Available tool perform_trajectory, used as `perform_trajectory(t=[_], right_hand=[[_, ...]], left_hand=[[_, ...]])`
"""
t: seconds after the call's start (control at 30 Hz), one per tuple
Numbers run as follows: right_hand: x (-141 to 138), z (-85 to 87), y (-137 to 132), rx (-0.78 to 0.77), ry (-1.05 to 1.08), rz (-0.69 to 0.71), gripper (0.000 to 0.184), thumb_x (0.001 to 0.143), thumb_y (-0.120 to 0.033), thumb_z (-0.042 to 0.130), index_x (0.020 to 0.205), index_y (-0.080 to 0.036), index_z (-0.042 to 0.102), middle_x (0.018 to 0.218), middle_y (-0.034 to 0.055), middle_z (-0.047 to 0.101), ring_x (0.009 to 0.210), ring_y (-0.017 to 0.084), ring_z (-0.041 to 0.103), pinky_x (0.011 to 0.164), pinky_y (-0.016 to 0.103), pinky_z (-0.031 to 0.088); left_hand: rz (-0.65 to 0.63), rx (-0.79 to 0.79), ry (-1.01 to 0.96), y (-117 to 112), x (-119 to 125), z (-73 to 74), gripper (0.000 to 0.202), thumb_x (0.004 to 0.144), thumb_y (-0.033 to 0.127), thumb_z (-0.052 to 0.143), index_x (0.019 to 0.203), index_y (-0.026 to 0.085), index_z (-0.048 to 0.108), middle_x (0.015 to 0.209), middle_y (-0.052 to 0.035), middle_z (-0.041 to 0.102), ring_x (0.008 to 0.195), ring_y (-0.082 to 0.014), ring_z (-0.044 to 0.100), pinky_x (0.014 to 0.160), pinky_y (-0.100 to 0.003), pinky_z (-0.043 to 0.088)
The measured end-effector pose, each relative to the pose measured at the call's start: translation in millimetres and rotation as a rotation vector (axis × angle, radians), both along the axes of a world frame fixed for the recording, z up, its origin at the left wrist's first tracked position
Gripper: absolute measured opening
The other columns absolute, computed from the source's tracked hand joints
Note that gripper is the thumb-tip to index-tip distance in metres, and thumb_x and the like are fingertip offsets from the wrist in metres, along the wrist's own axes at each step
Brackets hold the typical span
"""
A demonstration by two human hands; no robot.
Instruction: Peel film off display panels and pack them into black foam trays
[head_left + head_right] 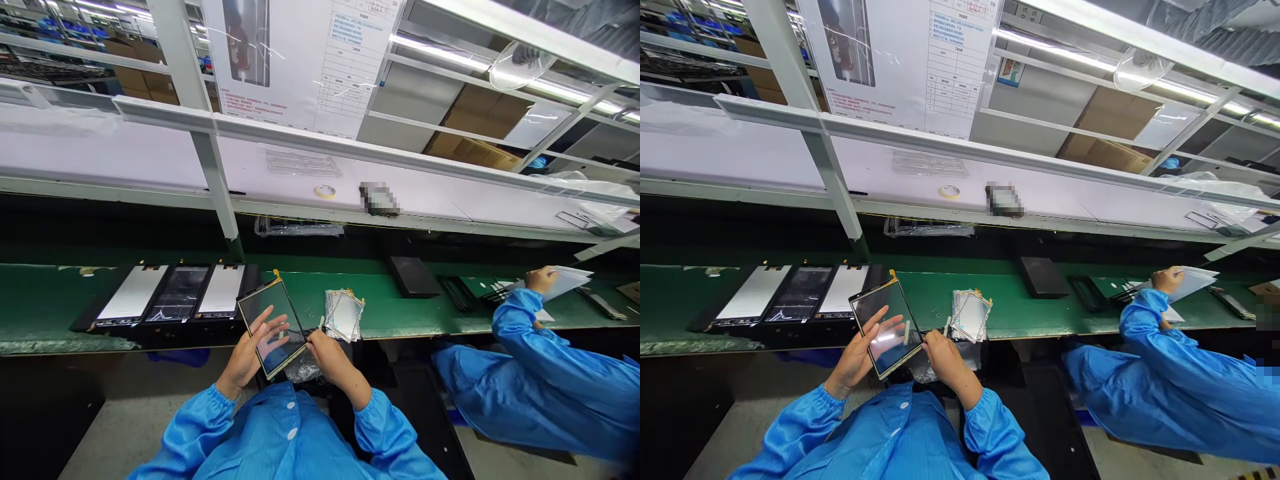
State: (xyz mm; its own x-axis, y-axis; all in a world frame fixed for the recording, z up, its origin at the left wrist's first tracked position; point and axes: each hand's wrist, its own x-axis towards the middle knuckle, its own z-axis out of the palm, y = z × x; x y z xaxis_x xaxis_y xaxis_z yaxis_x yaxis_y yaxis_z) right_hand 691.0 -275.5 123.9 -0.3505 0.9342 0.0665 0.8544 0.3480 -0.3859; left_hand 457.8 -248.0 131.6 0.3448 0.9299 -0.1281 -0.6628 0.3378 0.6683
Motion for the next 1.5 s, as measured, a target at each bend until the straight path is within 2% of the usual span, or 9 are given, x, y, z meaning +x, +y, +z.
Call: perform_trajectory(t=[0.33, 0.53, 0.7, 0.77, 0.87, 1.07, 1.27, 1.37, 1.5], right_hand=[[-3.0, -4.1, 0.0, 0.143, -0.360, 0.059, 0.016, 0.098, -0.011, 0.045, 0.096, -0.016, 0.060, 0.090, 0.0080, 0.066, 0.081, 0.020, 0.064, 0.067, 0.029, 0.045], [-6.9, -5.0, 6.5, 0.085, -0.401, 0.067, 0.009, 0.091, -0.015, 0.055, 0.094, -0.016, 0.064, 0.089, 0.0112, 0.069, 0.081, 0.022, 0.067, 0.067, 0.030, 0.046], [-19.8, -9.4, 3.2, 0.009, -0.402, 0.094, 0.012, 0.085, -0.015, 0.058, 0.094, -0.015, 0.067, 0.090, 0.0117, 0.071, 0.079, 0.022, 0.067, 0.066, 0.028, 0.045], [-26.8, -6.9, 1.9, -0.014, -0.261, 0.091, 0.010, 0.083, -0.015, 0.058, 0.087, -0.017, 0.066, 0.085, 0.0079, 0.071, 0.073, 0.019, 0.065, 0.063, 0.026, 0.042], [-31.4, 5.5, 7.1, -0.118, 0.184, 0.008, 0.013, 0.081, -0.017, 0.054, 0.069, -0.019, 0.059, 0.067, -0.0006, 0.063, 0.061, 0.013, 0.054, 0.057, 0.023, 0.035], [-5.2, 52.0, 30.5, -0.242, 1.125, -0.192, 0.025, 0.081, -0.040, 0.062, 0.067, -0.021, 0.055, 0.056, -0.0070, 0.041, 0.050, 0.008, 0.033, 0.049, 0.022, 0.026], [47.7, 106.3, 36.8, 0.083, 1.483, -0.307, 0.024, 0.076, -0.029, 0.069, 0.063, -0.021, 0.050, 0.061, -0.0063, 0.037, 0.049, 0.007, 0.027, 0.047, 0.022, 0.020], [78.3, 104.2, 29.4, 0.171, 1.401, -0.406, 0.023, 0.079, -0.030, 0.066, 0.063, -0.022, 0.050, 0.059, -0.0066, 0.037, 0.049, 0.008, 0.030, 0.047, 0.022, 0.021], [93.8, 49.7, 11.5, -0.085, 0.759, -0.381, 0.014, 0.080, -0.025, 0.058, 0.067, -0.021, 0.058, 0.056, -0.0043, 0.049, 0.051, 0.011, 0.042, 0.051, 0.023, 0.030]], left_hand=[[-0.011, 0.003, 0.039, -1.9, 7.9, 6.7, 0.050, 0.096, 0.036, 0.059, 0.145, 0.027, 0.049, 0.132, -0.0146, 0.067, 0.125, -0.0328, 0.058, 0.104, -0.060, 0.047], [0.016, -0.013, 0.072, -4.6, 21.5, 6.9, 0.049, 0.093, 0.040, 0.062, 0.140, 0.028, 0.053, 0.148, -0.0147, 0.055, 0.138, -0.0363, 0.047, 0.105, -0.058, 0.047], [0.078, 0.002, 0.144, -1.9, 35.8, -7.0, 0.064, 0.092, 0.044, 0.063, 0.149, 0.032, 0.038, 0.144, -0.0161, 0.058, 0.133, -0.0346, 0.054, 0.104, -0.056, 0.047], [0.069, -0.005, 0.176, 0.1, 40.5, -14.9, 0.066, 0.093, 0.046, 0.062, 0.151, 0.031, 0.035, 0.143, -0.0171, 0.058, 0.131, -0.0339, 0.056, 0.102, -0.052, 0.048], [-0.004, -0.052, 0.147, 2.9, 43.1, -25.9, 0.071, 0.092, 0.050, 0.061, 0.153, 0.027, 0.033, 0.134, -0.0193, 0.065, 0.123, -0.0333, 0.062, 0.096, -0.048, 0.052], [-0.082, -0.138, 0.028, 7.4, 35.6, -37.7, 0.074, 0.093, 0.062, 0.050, 0.154, 0.027, 0.029, 0.127, -0.0209, 0.068, 0.114, -0.0343, 0.067, 0.089, -0.052, 0.055], [-0.147, -0.188, -0.048, 8.1, 17.7, -46.8, 0.079, 0.091, 0.073, 0.034, 0.153, 0.025, 0.028, 0.124, -0.0231, 0.069, 0.113, -0.0375, 0.068, 0.097, -0.064, 0.048], [-0.052, -0.211, -0.060, 9.2, -12.0, -55.7, 0.073, 0.093, 0.071, 0.033, 0.149, 0.024, 0.028, 0.123, -0.0227, 0.071, 0.114, -0.0376, 0.068, 0.101, -0.065, 0.045], [0.127, -0.226, -0.041, 5.7, -67.0, -63.1, 0.066, 0.094, 0.068, 0.038, 0.144, 0.026, 0.031, 0.121, -0.0198, 0.072, 0.116, -0.0378, 0.067, 0.103, -0.065, 0.043]])
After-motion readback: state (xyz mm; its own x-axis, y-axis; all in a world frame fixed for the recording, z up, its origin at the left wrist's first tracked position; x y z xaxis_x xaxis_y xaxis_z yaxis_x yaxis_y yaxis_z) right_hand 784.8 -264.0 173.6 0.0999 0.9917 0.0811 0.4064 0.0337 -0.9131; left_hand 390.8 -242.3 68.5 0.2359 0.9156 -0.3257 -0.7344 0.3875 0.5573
